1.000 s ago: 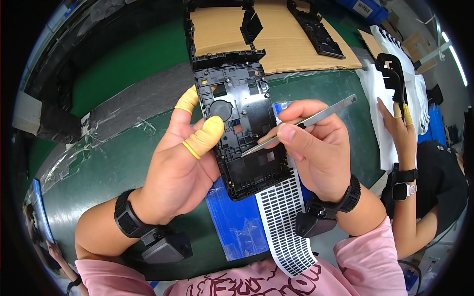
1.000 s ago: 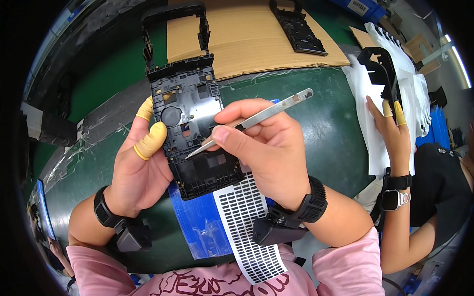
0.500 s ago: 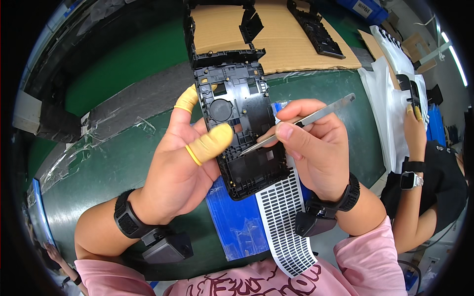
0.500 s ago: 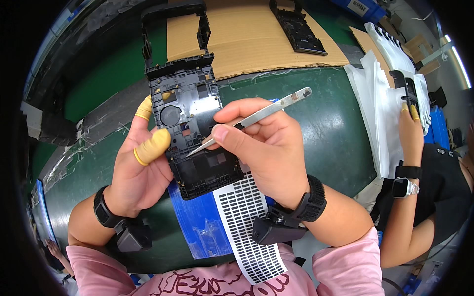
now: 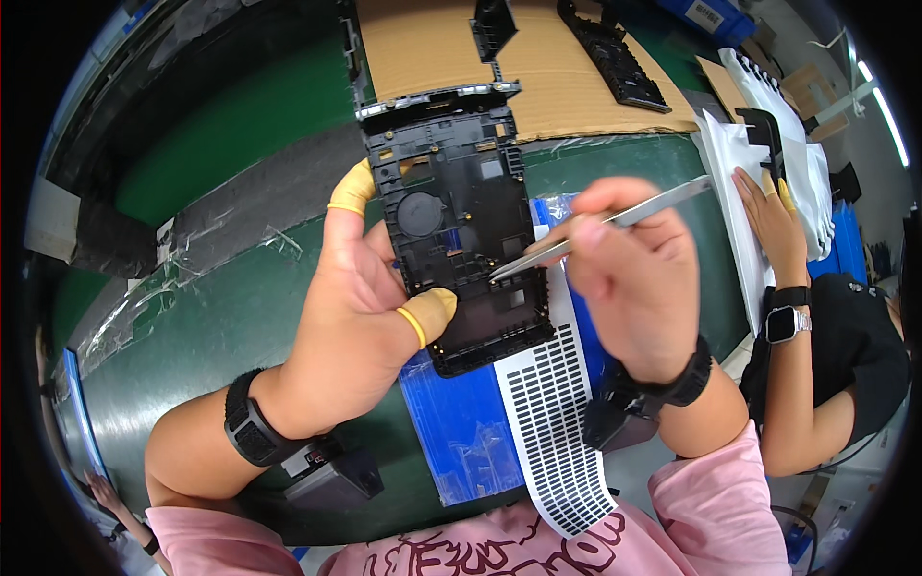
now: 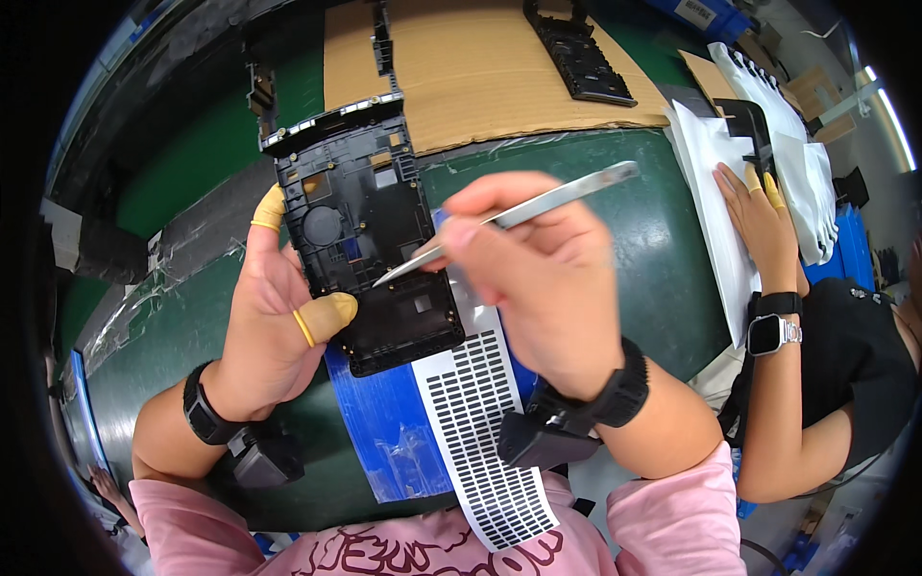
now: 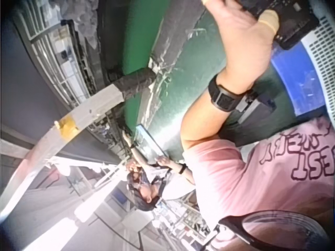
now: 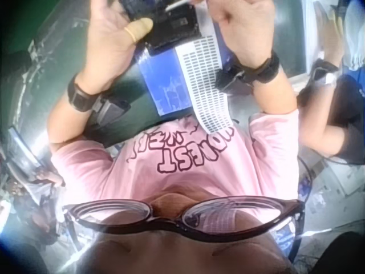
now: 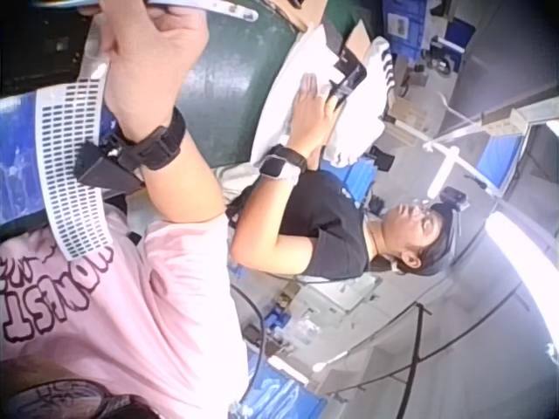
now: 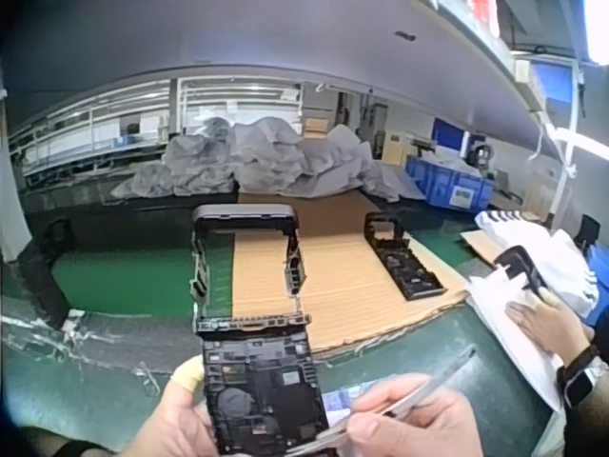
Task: Use tweezers to pick up small black rubber or adhesive components and place them into specific slots on a black plastic chassis on a factory assembly line.
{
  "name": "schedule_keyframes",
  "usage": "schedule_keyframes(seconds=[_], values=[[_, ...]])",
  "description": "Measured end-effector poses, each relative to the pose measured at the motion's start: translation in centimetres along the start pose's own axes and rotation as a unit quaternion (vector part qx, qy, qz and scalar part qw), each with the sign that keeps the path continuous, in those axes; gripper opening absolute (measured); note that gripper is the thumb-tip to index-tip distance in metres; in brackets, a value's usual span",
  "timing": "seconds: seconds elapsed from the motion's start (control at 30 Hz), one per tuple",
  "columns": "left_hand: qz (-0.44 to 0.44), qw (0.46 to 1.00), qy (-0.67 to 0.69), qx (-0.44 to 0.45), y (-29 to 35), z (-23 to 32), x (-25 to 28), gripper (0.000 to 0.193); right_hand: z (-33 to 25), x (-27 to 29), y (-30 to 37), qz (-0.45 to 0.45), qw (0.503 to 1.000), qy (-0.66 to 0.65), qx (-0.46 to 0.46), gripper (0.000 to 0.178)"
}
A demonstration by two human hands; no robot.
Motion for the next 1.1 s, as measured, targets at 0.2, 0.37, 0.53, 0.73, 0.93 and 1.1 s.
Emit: schedule_keyframes(seconds=[0.2,0.37,0.53,0.73,0.93,1.1], values=[[0.039,0.998,0.052,-0.025,-0.5,1.0,0.9,0.080,-2.4,1.4,0.9,0.117,0.992,0.041,-0.012,0.013],[0.032,0.998,0.051,-0.025,-1.2,1.4,1.4,0.066,-1.2,1.5,2.2,0.147,0.983,0.066,-0.091,0.015],[0.052,0.996,0.067,-0.008,-1.0,1.8,0.9,0.066,0.7,2.2,4.1,0.158,0.982,0.040,-0.098,0.014],[0.075,0.994,0.085,-0.005,-0.5,1.4,1.0,0.053,1.3,2.3,4.4,0.145,0.985,0.049,-0.075,0.014],[0.076,0.993,0.093,-0.012,-0.4,1.8,0.2,0.047,1.3,2.2,4.4,0.139,0.986,0.055,-0.069,0.013],[0.043,0.994,0.100,-0.007,0.0,1.3,1.1,0.046,2.0,1.9,4.4,0.158,0.985,0.058,-0.049,0.012]])
Point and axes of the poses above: each hand's wrist, its own y-axis away from the middle knuckle, its own x-axis out of the back of the hand, z = x × y, the point moved 2 cm from there along -y, towards the middle knuckle, and after that the axes turned 9 degrees about -x, right-handed, at the moved point
